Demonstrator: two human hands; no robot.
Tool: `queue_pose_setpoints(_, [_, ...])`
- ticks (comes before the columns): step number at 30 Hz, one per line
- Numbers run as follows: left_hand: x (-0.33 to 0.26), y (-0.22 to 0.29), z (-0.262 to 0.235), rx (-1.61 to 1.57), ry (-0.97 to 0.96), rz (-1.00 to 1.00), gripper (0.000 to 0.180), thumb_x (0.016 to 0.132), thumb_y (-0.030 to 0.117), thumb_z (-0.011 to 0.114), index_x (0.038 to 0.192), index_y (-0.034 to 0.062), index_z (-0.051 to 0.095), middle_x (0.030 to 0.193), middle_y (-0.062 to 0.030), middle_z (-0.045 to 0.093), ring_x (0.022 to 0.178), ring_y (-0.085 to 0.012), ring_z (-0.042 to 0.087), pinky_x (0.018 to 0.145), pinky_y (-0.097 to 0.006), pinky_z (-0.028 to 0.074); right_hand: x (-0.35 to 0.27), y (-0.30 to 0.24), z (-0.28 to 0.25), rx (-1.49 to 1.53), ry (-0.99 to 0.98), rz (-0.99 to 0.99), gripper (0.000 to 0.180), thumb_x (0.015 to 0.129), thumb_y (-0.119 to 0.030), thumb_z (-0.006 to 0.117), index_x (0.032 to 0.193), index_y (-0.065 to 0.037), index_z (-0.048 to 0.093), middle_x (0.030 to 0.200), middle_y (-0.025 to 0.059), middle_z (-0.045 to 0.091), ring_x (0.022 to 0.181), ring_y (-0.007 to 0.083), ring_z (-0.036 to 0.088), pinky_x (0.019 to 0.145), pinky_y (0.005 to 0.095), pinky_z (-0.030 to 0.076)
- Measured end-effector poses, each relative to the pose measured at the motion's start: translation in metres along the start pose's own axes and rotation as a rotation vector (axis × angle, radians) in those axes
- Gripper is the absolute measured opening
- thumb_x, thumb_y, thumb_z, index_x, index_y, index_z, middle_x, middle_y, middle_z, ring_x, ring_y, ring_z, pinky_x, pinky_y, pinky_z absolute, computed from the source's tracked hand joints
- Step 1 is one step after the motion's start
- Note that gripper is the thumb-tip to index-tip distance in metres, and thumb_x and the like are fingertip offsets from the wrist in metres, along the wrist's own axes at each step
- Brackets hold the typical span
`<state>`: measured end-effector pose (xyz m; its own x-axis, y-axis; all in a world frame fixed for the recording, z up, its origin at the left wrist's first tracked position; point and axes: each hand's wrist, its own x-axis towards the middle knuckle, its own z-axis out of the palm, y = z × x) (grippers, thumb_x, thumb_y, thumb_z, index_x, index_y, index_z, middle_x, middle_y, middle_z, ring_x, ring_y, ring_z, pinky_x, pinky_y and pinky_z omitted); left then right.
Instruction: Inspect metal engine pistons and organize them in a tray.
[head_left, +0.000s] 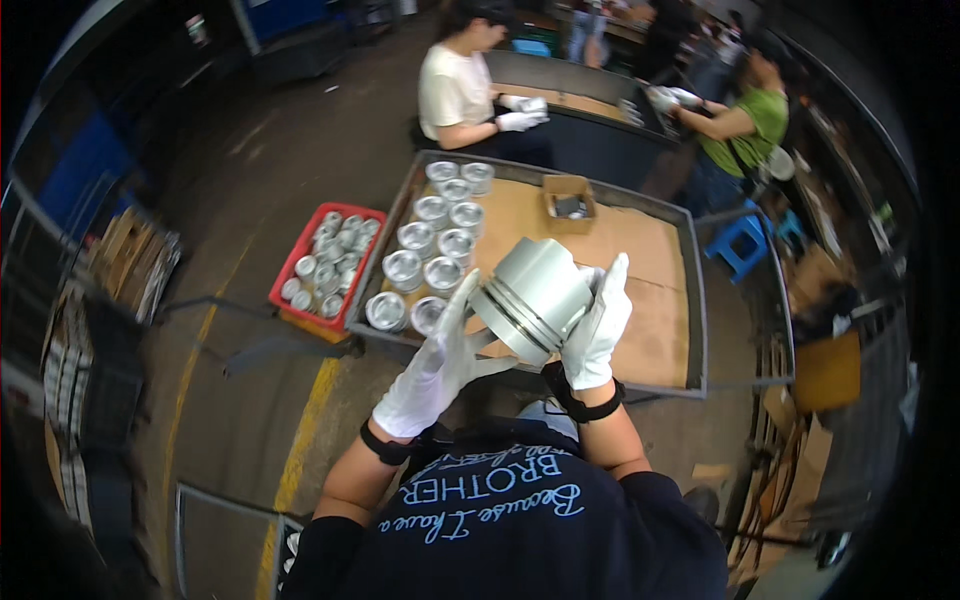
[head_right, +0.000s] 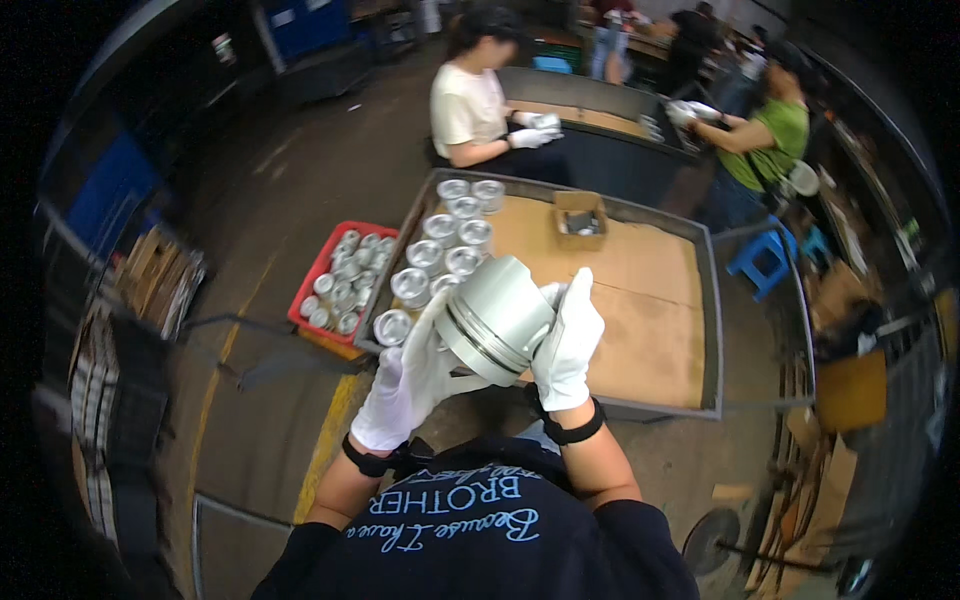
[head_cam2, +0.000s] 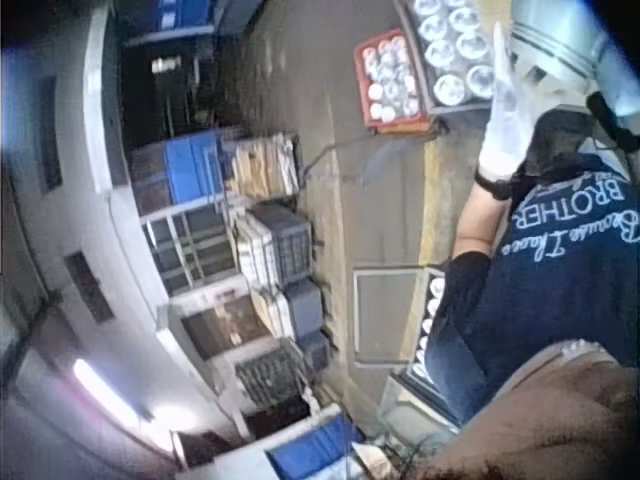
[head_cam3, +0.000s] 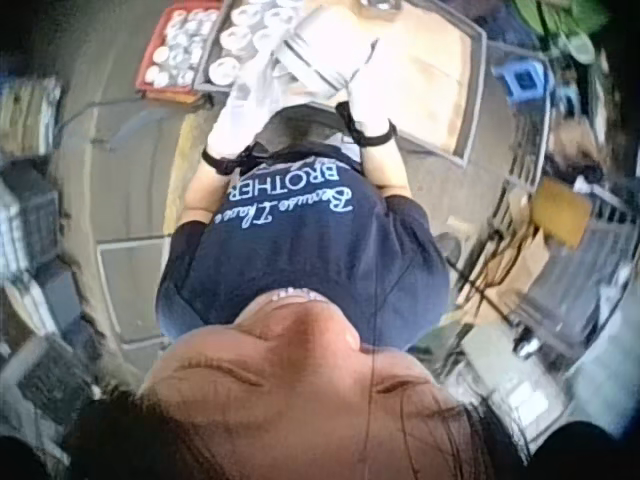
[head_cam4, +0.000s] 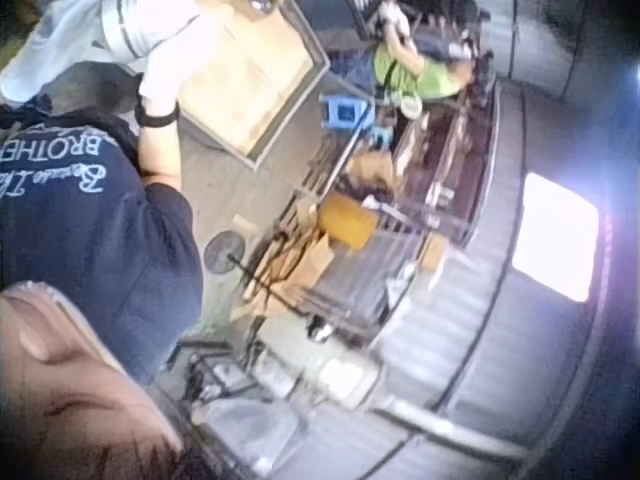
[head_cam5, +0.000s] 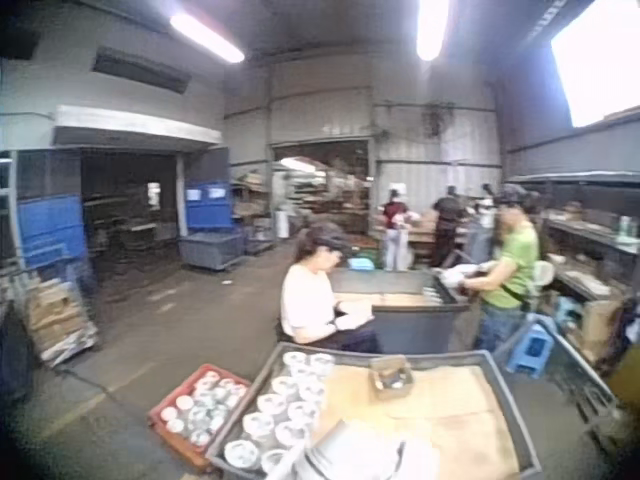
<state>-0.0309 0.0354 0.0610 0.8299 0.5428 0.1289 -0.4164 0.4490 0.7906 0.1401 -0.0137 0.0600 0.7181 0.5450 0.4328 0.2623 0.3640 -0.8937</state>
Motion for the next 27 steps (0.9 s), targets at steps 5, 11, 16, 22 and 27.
queue_pose_setpoints(5, [0.011, -0.007, -0.01, 0.077, -0.073, -0.022, 0.111, 0.076, 0.067, 0.062, 0.152, 0.0053, 0.01, 0.154, -0.0152, 0.015, 0.136, -0.0378, 0.032, 0.105, -0.054, 0.035, 0.014, 0.01, -0.028, 0.301, 0.121, 0.206, 0.059, 0.103, -0.043, 0.033, 0.066, -0.006, 0.057, 0.058, 0.0008, 0.056, 0.054, 0.0082, 0.05, 0.058, 0.0232, 0.043])
queue_pose_setpoints(11, [0.019, 0.002, -0.025, 0.156, 0.01, -0.071, 0.099, 0.077, 0.061, 0.064, 0.147, 0.0036, 0.026, 0.142, -0.0186, 0.037, 0.128, -0.0387, 0.044, 0.1, -0.051, 0.042, 0.051, 0.057, -0.063, 0.737, 0.179, 0.211, 0.051, 0.102, -0.044, 0.037, 0.073, -0.007, 0.059, 0.067, 0.0053, 0.062, 0.061, 0.0142, 0.058, 0.062, 0.0285, 0.05])
queue_pose_setpoints(16, [0.011, 0.0, -0.063, 0.19, 0.056, -0.149, 0.094, 0.079, 0.059, 0.063, 0.144, -0.0002, 0.03, 0.137, -0.0217, 0.044, 0.124, -0.0389, 0.048, 0.098, -0.049, 0.044, 0.084, 0.039, -0.077, 1.266, 0.051, 0.509, 0.053, 0.095, -0.055, 0.041, 0.098, -0.007, 0.062, 0.093, 0.0166, 0.067, 0.081, 0.0349, 0.067, 0.076, 0.0491, 0.056])
queue_pose_setpoints(22, [-0.02, -0.008, -0.086, 0.117, 0.393, -0.036, 0.088, 0.084, 0.06, 0.058, 0.141, -0.0024, 0.033, 0.129, -0.0239, 0.052, 0.116, -0.0384, 0.055, 0.093, -0.051, 0.049, 0.116, 0.114, -0.082, 1.553, -0.028, 0.504, 0.037, 0.098, -0.037, 0.047, 0.117, -0.008, 0.058, 0.107, 0.0118, 0.066, 0.091, 0.0257, 0.066, 0.082, 0.0402, 0.056])
queue_pose_setpoints(27, [-0.011, -0.022, -0.075, 0.13, 0.505, 0.001, 0.079, 0.09, 0.061, 0.048, 0.139, 0.0004, 0.037, 0.125, -0.0218, 0.055, 0.113, -0.038, 0.057, 0.089, -0.052, 0.051, 0.131, 0.117, -0.092, 0.62, 0.171, 0.285, 0.028, 0.097, -0.023, 0.049, 0.11, -0.001, 0.061, 0.106, 0.0122, 0.066, 0.096, 0.0227, 0.064, 0.083, 0.0352, 0.054])
